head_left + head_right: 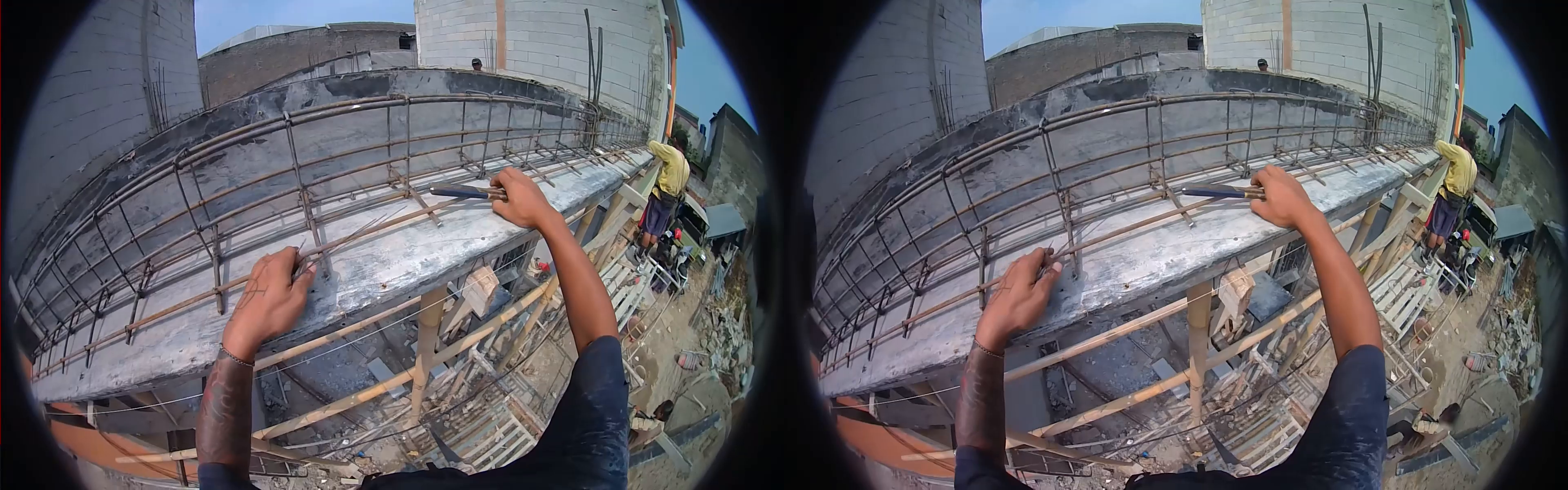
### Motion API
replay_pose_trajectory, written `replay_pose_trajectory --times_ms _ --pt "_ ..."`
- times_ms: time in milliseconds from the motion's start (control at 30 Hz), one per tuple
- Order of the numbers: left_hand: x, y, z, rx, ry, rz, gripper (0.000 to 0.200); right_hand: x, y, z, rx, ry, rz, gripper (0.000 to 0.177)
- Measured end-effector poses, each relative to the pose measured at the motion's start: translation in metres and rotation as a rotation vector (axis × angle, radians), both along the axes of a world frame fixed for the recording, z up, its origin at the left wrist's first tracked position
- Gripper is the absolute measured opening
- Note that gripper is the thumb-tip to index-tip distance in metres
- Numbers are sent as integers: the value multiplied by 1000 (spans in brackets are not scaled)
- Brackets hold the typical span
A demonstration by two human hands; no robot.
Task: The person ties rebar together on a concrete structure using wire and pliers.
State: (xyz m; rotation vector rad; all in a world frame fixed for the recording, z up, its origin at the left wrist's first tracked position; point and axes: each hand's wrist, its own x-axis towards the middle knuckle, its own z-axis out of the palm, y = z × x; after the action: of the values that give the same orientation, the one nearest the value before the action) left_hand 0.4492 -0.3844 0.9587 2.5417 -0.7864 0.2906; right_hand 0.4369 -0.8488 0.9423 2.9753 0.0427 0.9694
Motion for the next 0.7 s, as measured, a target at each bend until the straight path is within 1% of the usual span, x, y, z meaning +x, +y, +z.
replay_pose_trajectory --times_ms 33,67,100,133,167,200,233,267,333,367,467,533,567,600,667,700 --pt "7 -1 -11 -66 -19 -11 39 1 -3 -2 2 4 -13 35" --pt "5 -4 -14 -66 -18 -35 39 7 -7 -1 66 -12 4 31" --pt "2 -8 -16 -62 -81 -35 37 11 -11 -1 129 -34 24 28" --pt "-1 -9 -17 -52 -148 -26 35 11 -14 -3 136 -42 11 28" --pt "0 -12 -22 0 -236 -25 32 12 -15 -4 82 -119 72 27" --pt "0 -12 -25 5 -239 -28 32 15 -15 -6 26 -193 135 27" --pt "1 -12 -29 -40 -294 -26 31 15 -14 -7 91 -186 140 28" --pt "0 -13 -31 -88 -345 -27 30 13 -13 -8 89 -182 134 28" --pt "-4 -15 -28 -76 -297 0 30 9 -9 -9 227 -156 24 29" --pt "-6 -15 -25 -73 -275 24 30 6 -7 -9 240 -193 34 29" --pt "-11 -20 -19 -20 -215 81 27 11 -11 -8 271 -158 -16 28" --pt "-8 -15 -25 -45 -287 56 23 8 -7 -7 280 -178 -18 28" --pt "-2 -12 -30 -73 -285 36 23 8 -7 -8 270 -185 -26 28" --pt "-3 -11 -31 -66 -281 75 23 10 -8 -9 259 -192 -25 28" --pt "-5 -11 -29 -104 -337 21 27 13 -11 -9 305 -188 -21 28" --pt "-6 -11 -26 -101 -347 61 27 13 -8 -6 301 -196 -34 28"
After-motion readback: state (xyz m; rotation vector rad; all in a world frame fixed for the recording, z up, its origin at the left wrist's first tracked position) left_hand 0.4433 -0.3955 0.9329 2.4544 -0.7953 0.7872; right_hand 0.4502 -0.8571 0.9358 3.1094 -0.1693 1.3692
